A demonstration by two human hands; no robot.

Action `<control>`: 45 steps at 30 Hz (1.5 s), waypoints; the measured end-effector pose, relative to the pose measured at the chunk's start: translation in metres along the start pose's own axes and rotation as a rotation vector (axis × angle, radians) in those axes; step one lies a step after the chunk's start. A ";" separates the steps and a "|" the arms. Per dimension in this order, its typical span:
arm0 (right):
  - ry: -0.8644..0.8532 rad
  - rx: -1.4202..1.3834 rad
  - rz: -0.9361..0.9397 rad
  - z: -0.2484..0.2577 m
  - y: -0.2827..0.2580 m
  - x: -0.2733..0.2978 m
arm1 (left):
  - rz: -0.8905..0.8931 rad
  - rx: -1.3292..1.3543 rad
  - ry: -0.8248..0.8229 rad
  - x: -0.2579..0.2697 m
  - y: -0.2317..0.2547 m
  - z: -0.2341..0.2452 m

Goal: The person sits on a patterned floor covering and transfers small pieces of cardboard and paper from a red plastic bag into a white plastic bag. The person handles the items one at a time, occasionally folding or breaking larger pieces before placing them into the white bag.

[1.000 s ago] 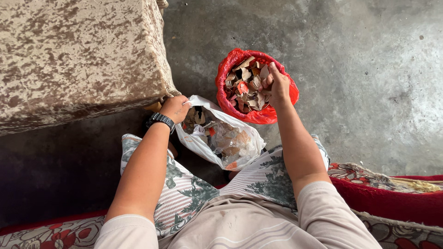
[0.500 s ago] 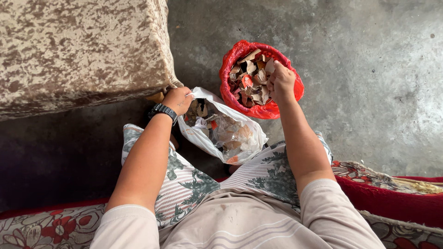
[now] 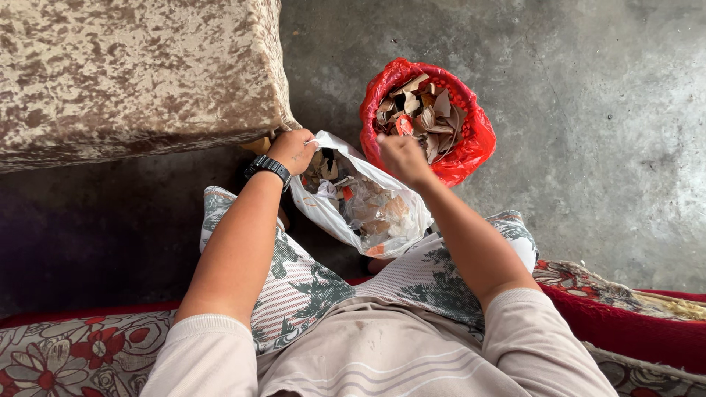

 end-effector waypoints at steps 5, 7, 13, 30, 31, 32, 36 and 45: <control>-0.285 0.301 0.067 -0.048 0.006 0.012 | -0.008 0.011 0.018 -0.001 0.001 0.000; -0.346 0.371 0.136 -0.057 0.003 0.017 | -0.006 0.012 0.017 0.000 0.002 0.001; -0.420 0.455 0.148 -0.069 -0.002 0.023 | -0.007 0.006 0.001 0.003 0.005 0.007; 0.047 0.839 0.166 -0.008 0.015 -0.018 | 0.023 0.029 -0.023 0.002 0.007 0.005; 0.111 0.860 0.194 0.003 0.015 -0.021 | 0.013 0.028 -0.020 0.003 0.008 0.005; 0.175 0.881 0.223 0.013 0.015 -0.025 | 0.004 0.026 -0.018 0.003 0.008 0.004; 0.173 1.086 0.185 0.037 0.021 -0.042 | -0.028 0.021 0.012 0.005 0.011 0.004; -0.024 1.269 -0.003 0.047 0.062 -0.058 | 0.019 0.042 -0.029 0.006 0.018 0.007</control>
Point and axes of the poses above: each hand's wrist, its own x-axis away from the middle knuckle, its own z-axis out of the back of the hand, y = z × x, the point moved 3 cm from there along -x, towards the middle knuckle, and after that the axes turned 8 degrees about -x, right-handed, at the moved point
